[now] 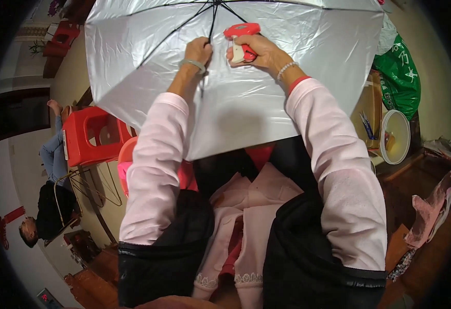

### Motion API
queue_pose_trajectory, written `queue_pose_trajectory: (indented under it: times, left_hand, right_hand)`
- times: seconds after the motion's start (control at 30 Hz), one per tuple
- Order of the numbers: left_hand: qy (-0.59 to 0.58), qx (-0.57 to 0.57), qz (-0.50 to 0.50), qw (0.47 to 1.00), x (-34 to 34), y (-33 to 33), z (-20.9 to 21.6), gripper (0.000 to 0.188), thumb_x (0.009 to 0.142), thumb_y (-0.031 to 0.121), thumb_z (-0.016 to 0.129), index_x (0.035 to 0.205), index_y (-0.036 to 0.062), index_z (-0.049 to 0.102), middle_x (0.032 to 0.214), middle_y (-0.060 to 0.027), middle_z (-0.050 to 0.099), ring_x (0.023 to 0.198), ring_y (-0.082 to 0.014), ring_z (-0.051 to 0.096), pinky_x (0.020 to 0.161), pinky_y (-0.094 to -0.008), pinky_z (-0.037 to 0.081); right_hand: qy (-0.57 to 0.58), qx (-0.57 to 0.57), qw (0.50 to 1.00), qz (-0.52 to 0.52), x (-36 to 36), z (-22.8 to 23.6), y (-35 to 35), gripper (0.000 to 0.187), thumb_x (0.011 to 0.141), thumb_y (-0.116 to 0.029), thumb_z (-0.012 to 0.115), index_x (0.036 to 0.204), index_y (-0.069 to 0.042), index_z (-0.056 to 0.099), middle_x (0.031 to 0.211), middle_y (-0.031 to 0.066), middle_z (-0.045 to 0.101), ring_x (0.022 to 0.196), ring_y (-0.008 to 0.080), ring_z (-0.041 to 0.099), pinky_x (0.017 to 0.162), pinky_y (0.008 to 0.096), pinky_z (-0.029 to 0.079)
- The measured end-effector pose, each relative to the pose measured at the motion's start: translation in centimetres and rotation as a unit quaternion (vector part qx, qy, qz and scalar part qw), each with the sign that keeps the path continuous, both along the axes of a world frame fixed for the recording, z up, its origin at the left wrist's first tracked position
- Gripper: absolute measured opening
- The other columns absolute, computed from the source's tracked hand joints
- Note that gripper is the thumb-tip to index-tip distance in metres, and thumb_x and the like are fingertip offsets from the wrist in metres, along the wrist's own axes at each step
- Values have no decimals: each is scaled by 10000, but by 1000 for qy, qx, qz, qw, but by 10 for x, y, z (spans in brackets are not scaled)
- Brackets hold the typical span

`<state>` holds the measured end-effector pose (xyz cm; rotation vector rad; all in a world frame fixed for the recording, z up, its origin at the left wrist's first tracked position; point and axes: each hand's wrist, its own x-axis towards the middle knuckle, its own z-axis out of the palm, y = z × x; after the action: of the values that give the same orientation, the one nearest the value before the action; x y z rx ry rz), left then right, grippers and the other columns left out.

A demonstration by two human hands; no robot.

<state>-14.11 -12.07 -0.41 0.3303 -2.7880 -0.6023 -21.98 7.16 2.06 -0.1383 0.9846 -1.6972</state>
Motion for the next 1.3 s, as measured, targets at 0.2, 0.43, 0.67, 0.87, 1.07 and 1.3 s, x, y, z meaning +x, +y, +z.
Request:
queue_pose_trajectory:
  times: [0.2, 0.43, 0.67, 0.87, 1.07, 1.3]
  left_hand:
    - [-34, -166, 104, 980, -3, -21, 25, 191, 760, 156, 507, 821, -11, 574, 856, -218, 575, 820, -364, 560, 748, -417, 455]
    - [-73, 242, 41, 967, -6, 10, 7, 197, 709, 180, 599, 731, -12, 561, 608, -118, 569, 521, -193, 569, 477, -309, 452]
    - [22, 202, 63, 977, -4, 36, -17, 243, 711, 183, 587, 840, -22, 600, 611, -88, 580, 523, -157, 562, 510, -279, 456]
    - [50, 234, 104, 965, -4, 45, -15, 307, 715, 169, 559, 953, -20, 608, 685, -113, 618, 615, -175, 592, 597, -284, 470]
    - [41, 302, 133, 943, -1, 50, -4, 315, 723, 147, 534, 981, -18, 604, 784, -156, 637, 682, -197, 613, 641, -294, 476]
    - [52, 270, 140, 951, -4, 51, -13, 320, 741, 166, 506, 981, -24, 602, 810, -191, 633, 711, -244, 621, 662, -315, 481]
  right_hand:
    - [49, 38, 990, -126, -20, 6, 19, 274, 793, -86, 513, 1035, 23, 440, 786, 153, 570, 682, 255, 608, 604, 388, 534]
    - [127, 27, 983, -129, 8, -15, -4, 218, 773, -55, 494, 966, 38, 453, 753, 139, 566, 629, 226, 603, 563, 328, 516]
    - [124, 70, 980, -138, 18, -12, -20, 175, 739, -38, 506, 879, 66, 481, 678, 138, 574, 579, 222, 601, 501, 312, 497]
    - [116, 92, 986, -82, 15, -13, -20, 236, 825, -108, 491, 1009, 34, 450, 774, 146, 585, 639, 222, 614, 583, 332, 532]
    - [31, 52, 995, -85, 17, -12, -18, 245, 812, -111, 506, 1011, 25, 463, 810, 158, 593, 698, 244, 616, 633, 376, 535]
    - [-88, -15, 995, -50, 6, -18, -3, 271, 800, -122, 527, 1026, 19, 477, 877, 167, 603, 774, 276, 613, 727, 422, 520]
